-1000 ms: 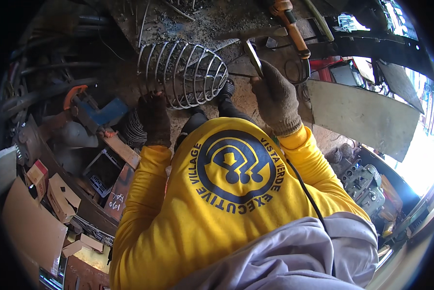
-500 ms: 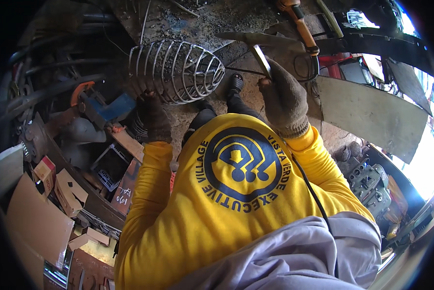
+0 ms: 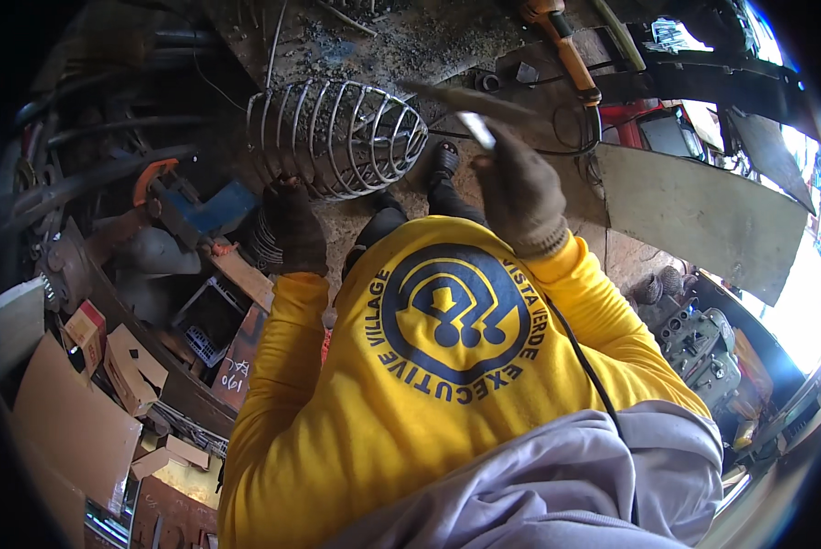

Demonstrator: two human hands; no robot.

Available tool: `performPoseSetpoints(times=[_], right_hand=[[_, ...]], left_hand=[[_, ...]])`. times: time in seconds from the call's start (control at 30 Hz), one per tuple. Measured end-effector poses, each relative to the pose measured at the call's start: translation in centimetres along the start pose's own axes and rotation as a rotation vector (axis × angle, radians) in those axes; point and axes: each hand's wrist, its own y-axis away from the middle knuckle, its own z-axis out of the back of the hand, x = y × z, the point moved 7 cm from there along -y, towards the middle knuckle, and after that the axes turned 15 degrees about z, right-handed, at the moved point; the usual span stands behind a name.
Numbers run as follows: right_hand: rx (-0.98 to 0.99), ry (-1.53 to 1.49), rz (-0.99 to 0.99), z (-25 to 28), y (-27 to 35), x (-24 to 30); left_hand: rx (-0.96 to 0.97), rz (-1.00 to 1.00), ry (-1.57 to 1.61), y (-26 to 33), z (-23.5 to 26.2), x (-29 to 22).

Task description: The person uses an angle grinder to smooth out weld joints on a metal wire cage and uses a hammer to shape the metal.

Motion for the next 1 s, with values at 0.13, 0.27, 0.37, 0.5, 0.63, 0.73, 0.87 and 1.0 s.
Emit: performPoseSetpoints(times=[0.13, 0.27, 0.37, 0.5, 0.63, 0.73, 0.87, 1.0], right_hand=[[0.029, 0.005, -0.103, -0.2, 0.1, -0.7], [-0.064, 0.018, 0.072, 0.5, 0.0, -0.1], [0.041, 0.075, -0.019, -1.0, 1.3, -1.1], [0.095, 0.075, -0.070, 0.2, 1.1, -1.0], [0.013, 0.059, -0.049, 0.9, 1.4, -0.6], [0.035, 0.091, -0.047, -0.4, 2.6, -1.6], [0.036, 0.102, -0.114, 0.6, 2.3, -1.3], [0.037, 0.097, -0.080, 0.4, 2.8, -1.2]], left_hand=[[0.045, 0.097, -0.082, -0.2, -0.2, -0.5], [0.043, -0.215, 0.041, 0.6, 0.3, -0.7], [0.125, 0.164, 0.042, 1.1, 0.8, -2.1], [0.124, -0.026, 0.018, 0.1, -0.1, -0.4], [0.089, 0.101, -0.031, -0.1, -0.1, 0.1], [0.061, -0.158, -0.212, 0.0, -0.1, 1.4], [0.069, -0.248, -0.205, 0.9, 0.5, -0.6], [0.160, 0.080, 0.055, 0.7, 0.8, -2.0]])
